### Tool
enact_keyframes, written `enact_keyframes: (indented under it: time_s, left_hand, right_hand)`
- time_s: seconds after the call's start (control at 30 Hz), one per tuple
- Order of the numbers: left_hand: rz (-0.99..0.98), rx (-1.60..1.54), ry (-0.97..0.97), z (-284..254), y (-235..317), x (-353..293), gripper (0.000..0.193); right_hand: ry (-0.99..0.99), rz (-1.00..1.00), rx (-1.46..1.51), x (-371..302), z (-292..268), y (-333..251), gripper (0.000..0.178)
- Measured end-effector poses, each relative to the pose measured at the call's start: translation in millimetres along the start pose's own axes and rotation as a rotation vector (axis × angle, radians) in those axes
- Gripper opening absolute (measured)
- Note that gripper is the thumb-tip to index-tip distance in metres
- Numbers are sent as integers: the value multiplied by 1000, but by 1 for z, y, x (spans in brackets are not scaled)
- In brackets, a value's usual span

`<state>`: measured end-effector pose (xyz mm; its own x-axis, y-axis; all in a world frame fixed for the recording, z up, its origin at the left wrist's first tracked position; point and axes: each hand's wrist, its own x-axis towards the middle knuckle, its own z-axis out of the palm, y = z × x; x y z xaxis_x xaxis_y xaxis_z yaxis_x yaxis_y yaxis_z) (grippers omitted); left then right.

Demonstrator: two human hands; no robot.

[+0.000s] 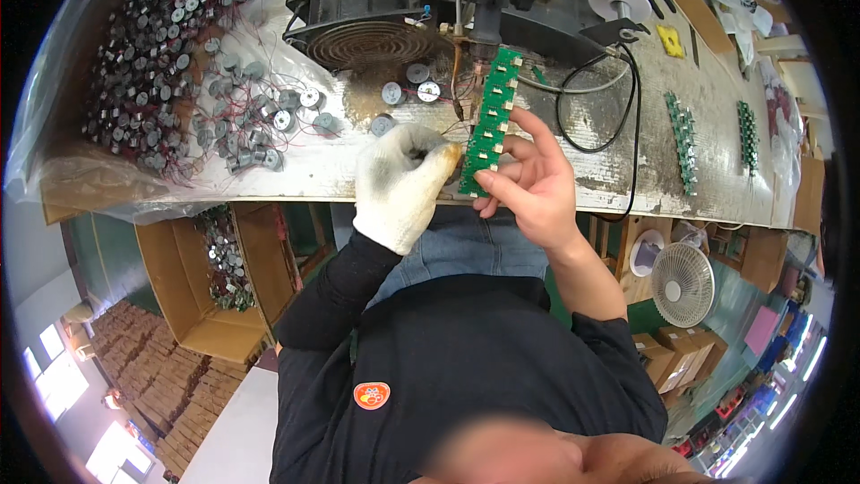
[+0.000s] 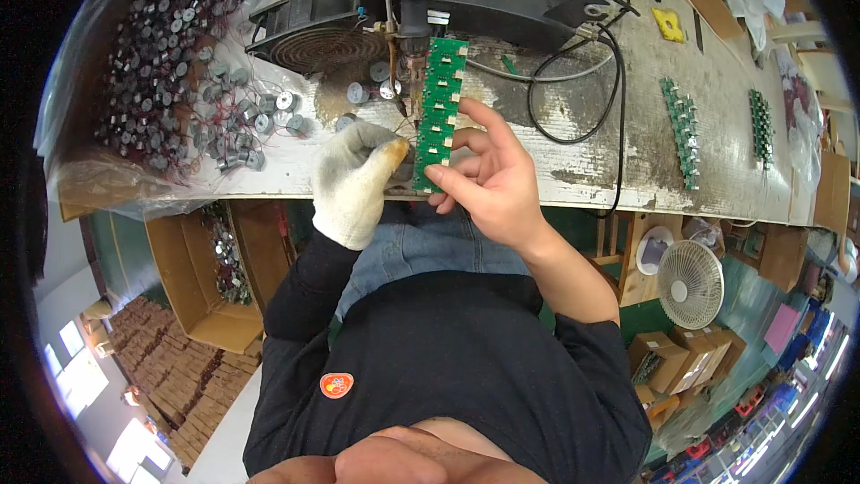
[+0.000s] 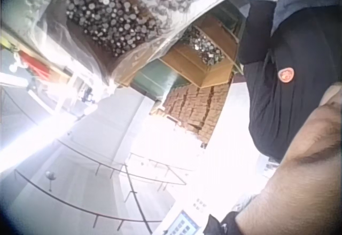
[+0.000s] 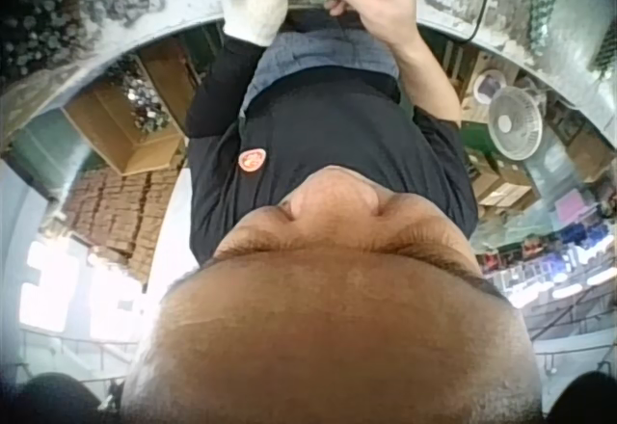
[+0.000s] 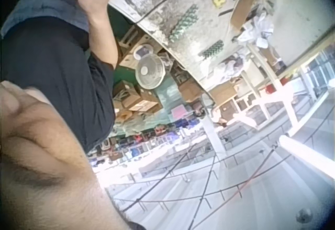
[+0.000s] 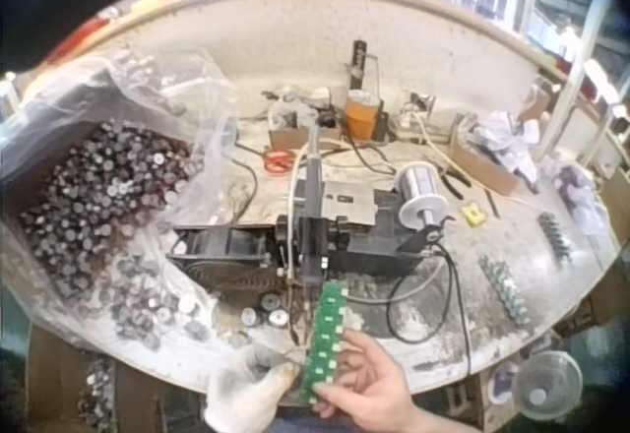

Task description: Soldering electronic components onto a printed circuit board at an assembly station.

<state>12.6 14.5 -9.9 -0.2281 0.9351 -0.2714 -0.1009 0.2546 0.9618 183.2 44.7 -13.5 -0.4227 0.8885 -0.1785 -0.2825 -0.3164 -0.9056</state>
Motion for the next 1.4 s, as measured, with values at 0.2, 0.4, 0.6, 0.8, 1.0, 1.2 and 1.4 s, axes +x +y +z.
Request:
enact_keyframes:
  time_s: [0.2,0.4,0.6,0.8,1.0,1.2,1.4]
  left_hand:
    - [404,478,95,-31,-8,-14,40]
    - [479,520,-64,-47,15,-13,40]
    - [517,588,492,-115,48,-15,21]
    - [502,1229,599,-158,70,33,26]
    - [174,1534,349,-153,64,98,37]
    - [229,1443,429,-153,53,100,27]
    - [281,1063,413,-165,54,83,32]
  right_hand:
    - [1,29,-9,7,4,1,69]
    - [81,-43,-75,3,-3,4,70]
    - [52,-58,-118,6,-1,5,67]
    - [38,-69,-142,9,2,5,67]
    - [43,-91,-136,6,2,6,67]
    - [38,-74,-132,4,5,6,67]
    - [21,-81,-133,7,3,5,66]
